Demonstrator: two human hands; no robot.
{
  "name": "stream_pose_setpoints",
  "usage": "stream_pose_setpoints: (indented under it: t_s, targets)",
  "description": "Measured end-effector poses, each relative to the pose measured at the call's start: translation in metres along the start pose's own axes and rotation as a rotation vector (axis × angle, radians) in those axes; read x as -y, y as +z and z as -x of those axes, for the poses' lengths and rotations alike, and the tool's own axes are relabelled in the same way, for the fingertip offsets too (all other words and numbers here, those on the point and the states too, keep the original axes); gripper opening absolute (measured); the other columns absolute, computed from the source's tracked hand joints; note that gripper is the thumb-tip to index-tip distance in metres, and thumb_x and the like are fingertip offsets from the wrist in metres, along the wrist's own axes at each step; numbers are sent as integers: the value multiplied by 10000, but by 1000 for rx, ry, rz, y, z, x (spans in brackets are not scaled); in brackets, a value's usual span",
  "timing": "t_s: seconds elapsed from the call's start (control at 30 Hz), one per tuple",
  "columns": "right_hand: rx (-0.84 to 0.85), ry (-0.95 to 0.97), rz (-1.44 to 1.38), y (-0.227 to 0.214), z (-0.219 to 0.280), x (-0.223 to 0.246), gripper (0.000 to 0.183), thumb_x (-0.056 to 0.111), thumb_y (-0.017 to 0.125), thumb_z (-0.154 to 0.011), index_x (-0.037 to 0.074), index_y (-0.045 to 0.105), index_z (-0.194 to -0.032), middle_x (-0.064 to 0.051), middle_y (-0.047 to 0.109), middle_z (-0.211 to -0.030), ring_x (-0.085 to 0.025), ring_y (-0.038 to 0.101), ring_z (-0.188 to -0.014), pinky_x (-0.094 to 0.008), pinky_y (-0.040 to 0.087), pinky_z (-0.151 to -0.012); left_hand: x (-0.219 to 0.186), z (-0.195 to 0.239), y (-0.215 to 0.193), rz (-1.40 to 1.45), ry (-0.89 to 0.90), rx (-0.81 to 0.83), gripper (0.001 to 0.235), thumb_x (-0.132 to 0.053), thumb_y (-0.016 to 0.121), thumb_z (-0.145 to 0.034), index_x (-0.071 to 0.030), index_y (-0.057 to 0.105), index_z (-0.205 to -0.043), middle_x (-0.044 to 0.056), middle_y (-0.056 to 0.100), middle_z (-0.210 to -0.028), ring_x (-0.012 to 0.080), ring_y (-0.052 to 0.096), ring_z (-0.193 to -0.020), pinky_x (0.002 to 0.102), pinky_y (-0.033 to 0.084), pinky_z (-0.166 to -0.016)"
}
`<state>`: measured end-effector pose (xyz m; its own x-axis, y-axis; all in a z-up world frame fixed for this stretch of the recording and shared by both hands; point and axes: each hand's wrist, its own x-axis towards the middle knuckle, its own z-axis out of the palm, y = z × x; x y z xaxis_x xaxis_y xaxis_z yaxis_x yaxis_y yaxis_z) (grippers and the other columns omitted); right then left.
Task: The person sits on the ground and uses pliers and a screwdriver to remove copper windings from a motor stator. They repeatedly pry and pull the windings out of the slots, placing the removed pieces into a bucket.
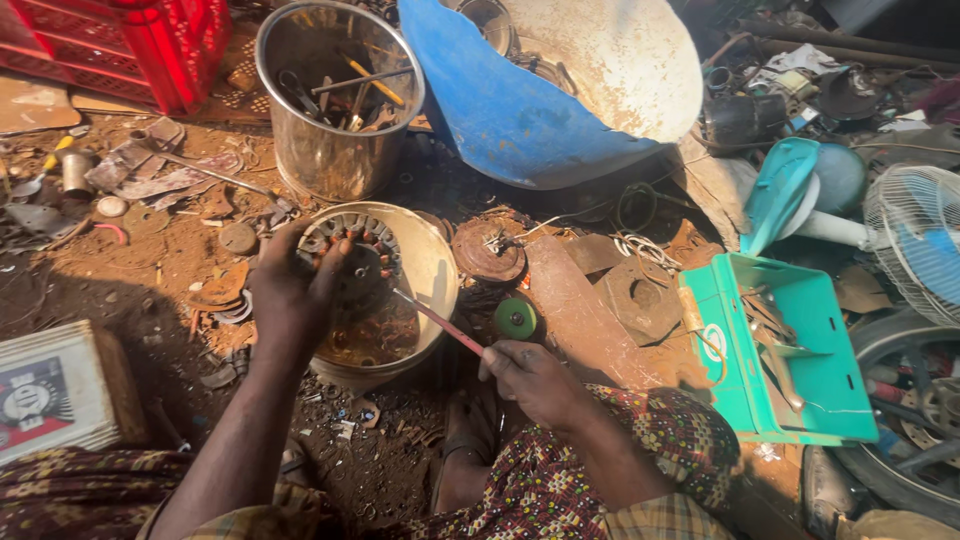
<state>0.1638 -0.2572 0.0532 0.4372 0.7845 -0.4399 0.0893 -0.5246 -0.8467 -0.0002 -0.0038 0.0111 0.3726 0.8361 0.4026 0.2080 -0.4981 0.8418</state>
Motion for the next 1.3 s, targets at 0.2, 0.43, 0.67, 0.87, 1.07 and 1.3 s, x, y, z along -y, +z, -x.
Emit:
stream_pose_setpoints:
  t_s: [0.2,0.43,0.67,0.87,1.07,1.3]
  targets:
    - [114,-18,-21,-34,-8,-26,360,371,577,-1018,32,686,-959,79,364,-637,-47,341,-567,-250,265,-494,-7,-7,-8,667,-597,202,444,-264,756,-911,3,651,-1250,101,736,-913,132,674,-679,276,542,-526]
    - [159,-207,-215,-26,-29,-56,390,389,573,-1052,20,663,-963,67,380,-636,-43,336,-559,-246,269,-505,-19,-14,-9,865,-875,90,642,-222,729,-892,-8,386,-1392,138,744,-927,153,720,-744,290,607,-634]
    - [148,-162,-300,-7,-49,-60,410,430,542,-1048,53,637,-916,56,389,-612,-41,352,-516,-229,274,-455,-18,-12,-6,1061,-828,48,573,-196,706,-938,13,463,-1413,137,726,-1053,177,720,-864,317,622,-711]
    - [155,-131,-234,-10,-45,-26,374,439,536,-1028,87,621,-935,27,467,-726,-52,392,-573,-227,316,-498,-23,-16,-7,1097,-794,36,628,-230,695,-914,48,442,-1417,165,727,-1027,208,744,-816,362,643,-676]
    - [37,-154,89,-19,-36,0,408,437,567,-1003,56,643,-875,43,453,-704,-67,399,-618,-249,340,-542,-8,-13,-2,504,-583,50,582,-251,753,-916,21,521,-1375,167,756,-1010,195,736,-815,319,597,-646]
    - [49,-131,84,-13,-36,9,457,457,525,-1033,55,632,-843,53,409,-663,-68,367,-605,-256,303,-525,0,-7,12,295,-220,-124,430,-232,774,-957,14,634,-1280,134,782,-1023,163,764,-916,296,603,-784]
